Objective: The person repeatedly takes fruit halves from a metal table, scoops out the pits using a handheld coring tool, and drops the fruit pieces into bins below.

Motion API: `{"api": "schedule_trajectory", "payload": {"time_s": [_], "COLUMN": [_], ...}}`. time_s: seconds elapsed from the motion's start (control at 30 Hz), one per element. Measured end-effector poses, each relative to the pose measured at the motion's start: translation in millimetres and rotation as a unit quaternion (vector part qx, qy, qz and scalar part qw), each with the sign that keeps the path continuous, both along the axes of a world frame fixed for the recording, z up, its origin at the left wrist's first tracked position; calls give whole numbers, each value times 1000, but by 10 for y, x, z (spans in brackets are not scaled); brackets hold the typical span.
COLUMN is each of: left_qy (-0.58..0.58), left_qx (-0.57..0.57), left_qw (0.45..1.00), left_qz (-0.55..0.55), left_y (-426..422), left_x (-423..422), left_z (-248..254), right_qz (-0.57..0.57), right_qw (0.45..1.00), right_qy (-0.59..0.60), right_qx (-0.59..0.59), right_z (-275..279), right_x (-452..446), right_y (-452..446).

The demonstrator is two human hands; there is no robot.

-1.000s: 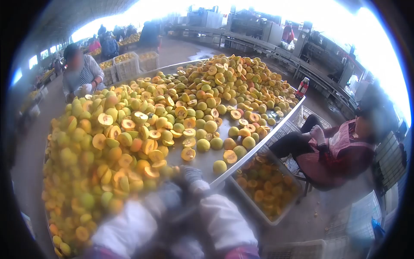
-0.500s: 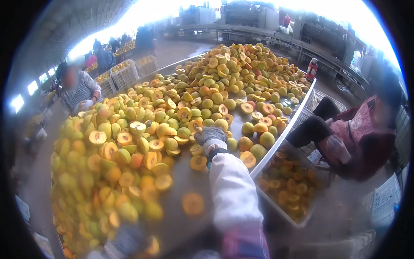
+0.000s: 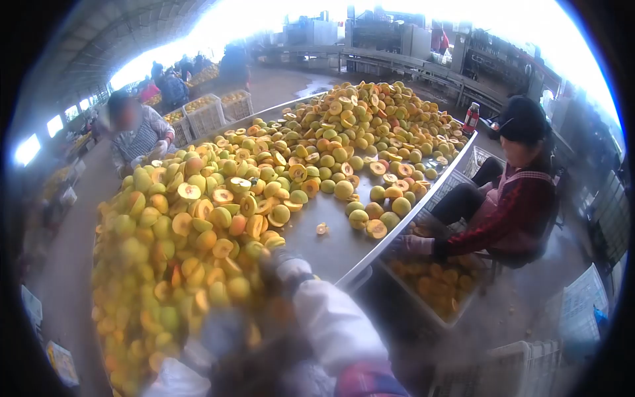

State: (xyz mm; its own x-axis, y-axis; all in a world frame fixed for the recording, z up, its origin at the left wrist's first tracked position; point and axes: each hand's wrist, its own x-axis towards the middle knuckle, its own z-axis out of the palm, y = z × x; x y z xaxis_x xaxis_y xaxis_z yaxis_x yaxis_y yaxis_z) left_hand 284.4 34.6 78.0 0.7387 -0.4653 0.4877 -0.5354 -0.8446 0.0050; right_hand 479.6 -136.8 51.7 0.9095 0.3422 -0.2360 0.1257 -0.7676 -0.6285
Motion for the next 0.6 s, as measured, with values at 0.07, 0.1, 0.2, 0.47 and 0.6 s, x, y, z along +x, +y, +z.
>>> {"api": "schedule_trajectory", "payload": {"time_s": [0.07,0.1,0.2,0.47,0.6], "left_qy": [-133,-136,-246,27,83], "left_qx": [75,78,129,6,-19], "left_qw": [988,987,948,989,980], "left_qz": [17,20,156,146,182], "left_y": [82,79,215,619,386], "left_x": [-139,-235,-496,-889,-943], "left_z": [10,58,54,-308,-67], "right_qz": [95,158,144,-16,-106], "right_qw": [994,985,987,974,962], "right_qy": [-59,-74,-39,-216,-250], "right_qx": [11,-5,-61,62,37], "right_z": [197,390,509,535,389], "right_x": [-438,-630,-746,579,1591], "right_y": [419,625,980,186,-222]}}
